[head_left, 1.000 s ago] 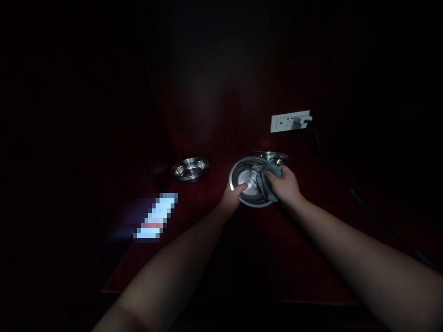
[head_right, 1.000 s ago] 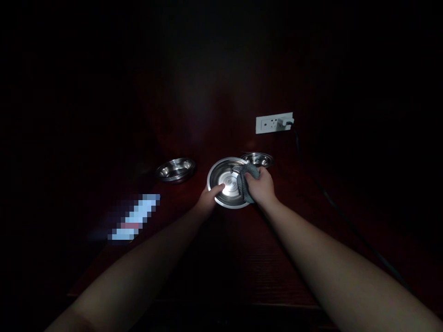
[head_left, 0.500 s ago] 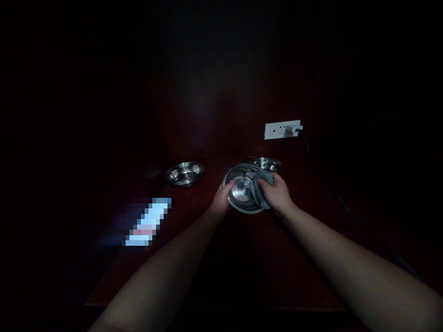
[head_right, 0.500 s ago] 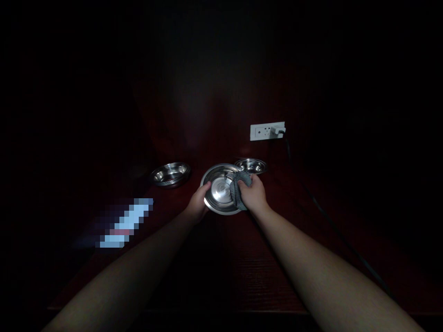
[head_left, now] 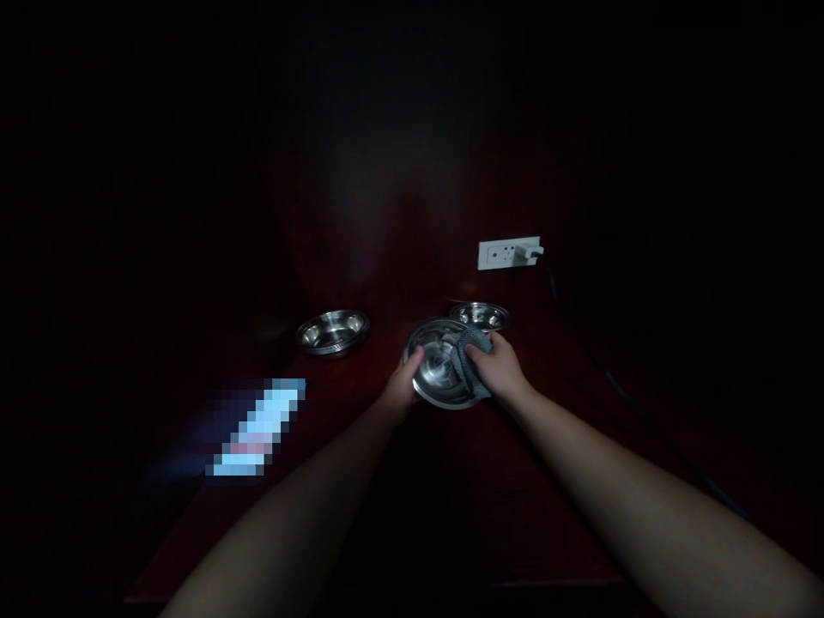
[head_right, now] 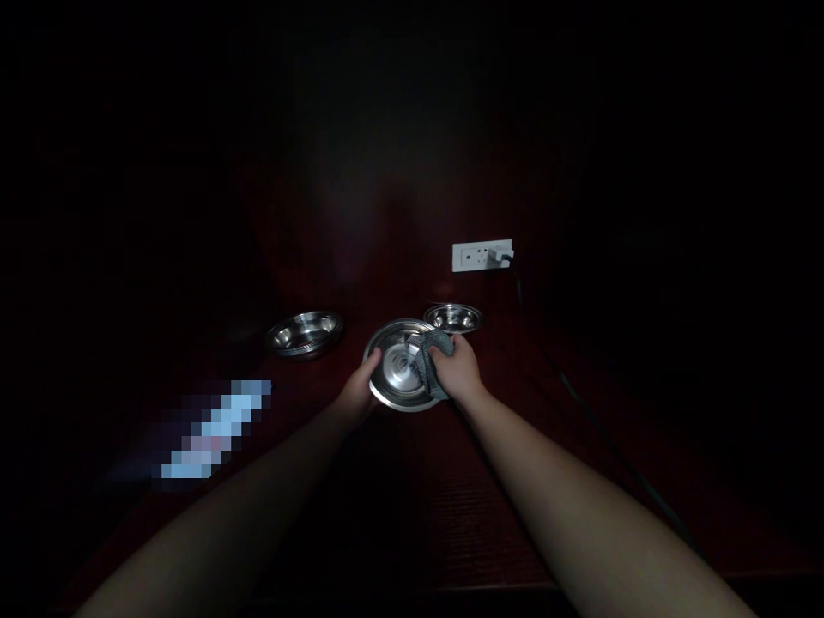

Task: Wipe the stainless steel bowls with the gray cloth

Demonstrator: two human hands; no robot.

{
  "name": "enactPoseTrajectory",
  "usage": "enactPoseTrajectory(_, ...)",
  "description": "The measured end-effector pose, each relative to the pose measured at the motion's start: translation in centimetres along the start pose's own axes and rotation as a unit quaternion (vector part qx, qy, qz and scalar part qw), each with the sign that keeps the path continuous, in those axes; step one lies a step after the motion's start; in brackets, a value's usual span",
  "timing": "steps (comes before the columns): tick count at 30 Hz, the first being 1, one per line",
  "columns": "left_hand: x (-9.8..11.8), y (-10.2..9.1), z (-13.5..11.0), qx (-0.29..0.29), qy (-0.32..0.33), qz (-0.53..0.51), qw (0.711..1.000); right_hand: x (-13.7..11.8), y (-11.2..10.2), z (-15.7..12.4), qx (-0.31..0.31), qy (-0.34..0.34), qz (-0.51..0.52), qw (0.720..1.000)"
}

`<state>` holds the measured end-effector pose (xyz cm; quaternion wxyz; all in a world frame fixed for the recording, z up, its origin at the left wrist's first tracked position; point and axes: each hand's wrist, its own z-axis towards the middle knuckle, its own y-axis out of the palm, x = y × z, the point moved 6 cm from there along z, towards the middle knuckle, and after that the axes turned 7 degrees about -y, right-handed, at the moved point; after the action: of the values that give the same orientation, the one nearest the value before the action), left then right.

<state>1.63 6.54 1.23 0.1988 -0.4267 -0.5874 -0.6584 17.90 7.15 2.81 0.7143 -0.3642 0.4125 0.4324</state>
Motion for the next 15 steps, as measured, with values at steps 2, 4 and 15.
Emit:
enactPoseTrajectory(2,0.30,0.29,-0.15,-0.001,0.017,-0.006,1.000,-0.04,0.06,-0.02,0.001,-0.004,-0.004,1.000)
enactPoseTrajectory(4,0.55,0.43,-0.29,0.003,0.027,-0.008,1.000,-0.06,0.14,-0.02,0.000,-0.010,-0.003,1.000)
enactPoseTrajectory(15,0.29,0.39,-0.60,0.009,-0.018,0.000,1.000,0.18,0.25,0.03,-0.005,-0.020,-0.002,1.000)
